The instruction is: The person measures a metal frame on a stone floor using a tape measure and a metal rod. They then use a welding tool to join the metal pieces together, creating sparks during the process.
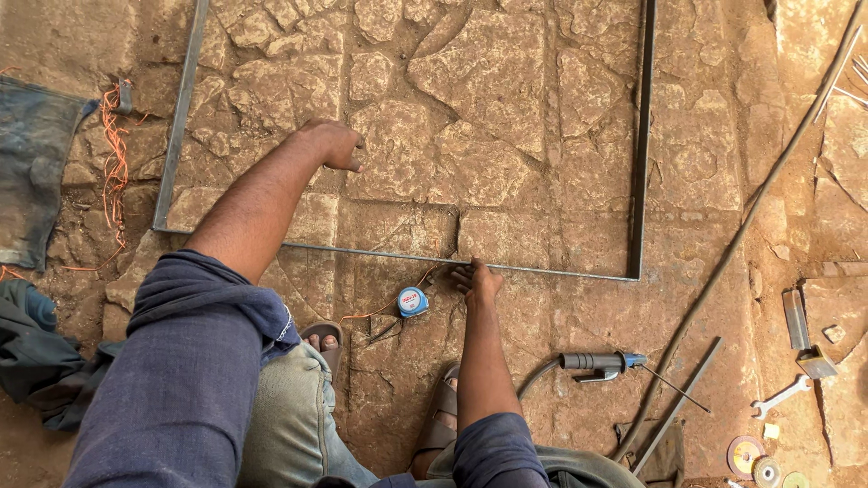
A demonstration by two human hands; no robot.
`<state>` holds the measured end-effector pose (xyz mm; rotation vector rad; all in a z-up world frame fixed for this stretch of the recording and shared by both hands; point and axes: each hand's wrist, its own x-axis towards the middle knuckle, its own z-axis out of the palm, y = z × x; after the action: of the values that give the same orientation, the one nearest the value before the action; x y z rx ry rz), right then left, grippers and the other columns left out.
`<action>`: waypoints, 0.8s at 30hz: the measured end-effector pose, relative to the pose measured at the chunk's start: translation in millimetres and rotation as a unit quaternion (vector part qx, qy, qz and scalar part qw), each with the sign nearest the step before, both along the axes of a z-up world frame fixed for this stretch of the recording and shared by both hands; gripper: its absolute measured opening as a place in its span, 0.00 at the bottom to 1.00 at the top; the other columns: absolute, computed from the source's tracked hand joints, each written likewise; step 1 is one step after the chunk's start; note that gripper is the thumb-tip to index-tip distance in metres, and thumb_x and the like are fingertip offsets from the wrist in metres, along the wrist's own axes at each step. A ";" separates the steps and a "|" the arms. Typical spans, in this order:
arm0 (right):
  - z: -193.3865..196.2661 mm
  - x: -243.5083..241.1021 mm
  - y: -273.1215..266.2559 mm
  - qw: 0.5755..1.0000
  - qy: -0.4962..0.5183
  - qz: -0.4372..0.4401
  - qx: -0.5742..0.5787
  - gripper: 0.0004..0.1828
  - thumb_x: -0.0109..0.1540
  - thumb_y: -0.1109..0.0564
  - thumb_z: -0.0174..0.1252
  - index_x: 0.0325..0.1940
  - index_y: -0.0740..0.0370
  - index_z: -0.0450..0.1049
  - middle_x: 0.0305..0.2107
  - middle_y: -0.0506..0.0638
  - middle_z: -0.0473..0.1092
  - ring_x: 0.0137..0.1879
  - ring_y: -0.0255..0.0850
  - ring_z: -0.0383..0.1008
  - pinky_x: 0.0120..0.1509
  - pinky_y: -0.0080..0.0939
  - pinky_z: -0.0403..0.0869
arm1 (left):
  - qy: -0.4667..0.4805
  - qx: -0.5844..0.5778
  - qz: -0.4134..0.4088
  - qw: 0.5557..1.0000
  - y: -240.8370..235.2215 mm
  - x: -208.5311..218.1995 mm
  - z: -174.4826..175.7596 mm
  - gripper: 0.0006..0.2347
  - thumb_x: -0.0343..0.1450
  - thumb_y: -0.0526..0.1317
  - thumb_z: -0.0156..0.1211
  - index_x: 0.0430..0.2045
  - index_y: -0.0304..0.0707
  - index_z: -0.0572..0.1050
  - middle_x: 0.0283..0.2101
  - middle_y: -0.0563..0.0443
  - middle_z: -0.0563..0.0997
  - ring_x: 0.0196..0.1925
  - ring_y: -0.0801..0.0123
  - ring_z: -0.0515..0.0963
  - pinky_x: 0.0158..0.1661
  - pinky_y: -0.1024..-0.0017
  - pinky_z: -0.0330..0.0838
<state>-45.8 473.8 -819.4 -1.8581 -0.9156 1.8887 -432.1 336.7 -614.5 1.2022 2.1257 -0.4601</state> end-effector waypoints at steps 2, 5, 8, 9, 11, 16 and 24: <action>1.6 -0.2 -1.0 1.000 -0.003 -0.004 0.003 0.11 0.65 0.59 0.59 0.40 0.74 0.76 0.30 0.65 0.80 0.28 0.50 0.83 0.21 0.42 0.74 | 0.006 0.000 -0.008 1.000 1.5 -0.2 -3.2 0.28 0.71 0.57 0.60 0.62 0.42 0.70 0.64 0.39 0.75 0.65 0.53 0.75 0.67 0.48 0.64; 8.1 -1.9 -1.3 1.000 -0.003 0.001 -0.010 0.13 0.66 0.57 0.59 0.40 0.74 0.75 0.29 0.65 0.79 0.28 0.51 0.82 0.21 0.43 0.72 | 0.009 -0.001 -0.019 1.000 1.8 -1.2 -7.1 0.28 0.71 0.59 0.61 0.61 0.41 0.71 0.63 0.40 0.76 0.65 0.54 0.75 0.67 0.49 0.64; 14.5 -3.5 -2.3 1.000 -0.016 -0.003 -0.011 0.12 0.66 0.58 0.58 0.40 0.74 0.75 0.29 0.64 0.79 0.28 0.51 0.82 0.21 0.44 0.73 | 0.003 0.000 -0.010 1.000 2.9 -1.5 -8.0 0.29 0.70 0.59 0.61 0.63 0.45 0.70 0.64 0.41 0.75 0.66 0.54 0.74 0.67 0.47 0.64; 15.5 -3.2 -3.2 1.000 -0.020 -0.005 -0.010 0.12 0.66 0.58 0.58 0.40 0.74 0.76 0.29 0.64 0.79 0.28 0.50 0.82 0.21 0.44 0.74 | -0.001 0.000 -0.004 1.000 2.7 -1.4 -8.3 0.29 0.70 0.60 0.60 0.64 0.47 0.69 0.64 0.42 0.74 0.66 0.54 0.73 0.67 0.46 0.63; 16.1 -4.1 -3.5 1.000 -0.027 -0.007 -0.008 0.12 0.66 0.58 0.58 0.40 0.73 0.77 0.29 0.63 0.79 0.28 0.49 0.82 0.21 0.43 0.74 | -0.002 0.003 -0.008 1.000 2.7 -1.4 -9.4 0.29 0.70 0.60 0.61 0.64 0.49 0.69 0.65 0.43 0.75 0.66 0.55 0.73 0.68 0.47 0.63; 18.3 -3.9 -5.9 1.000 -0.028 0.001 -0.001 0.12 0.67 0.58 0.56 0.43 0.72 0.77 0.30 0.62 0.80 0.28 0.46 0.83 0.20 0.39 0.71 | 0.003 0.003 -0.006 1.000 2.5 -2.5 -11.4 0.29 0.70 0.60 0.62 0.64 0.47 0.70 0.65 0.41 0.74 0.66 0.53 0.73 0.69 0.46 0.61; 28.8 -5.9 -9.6 1.000 -0.020 -0.005 0.001 0.13 0.67 0.59 0.56 0.45 0.74 0.77 0.30 0.63 0.80 0.28 0.46 0.82 0.18 0.38 0.68 | -0.024 0.045 0.005 0.999 6.4 6.7 28.7 0.26 0.72 0.54 0.60 0.67 0.56 0.67 0.69 0.40 0.68 0.70 0.50 0.67 0.73 0.46 0.49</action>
<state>-51.7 464.2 -790.6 -1.9026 -0.9209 1.8494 -425.4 343.1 -585.8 1.2400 2.1306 -0.3318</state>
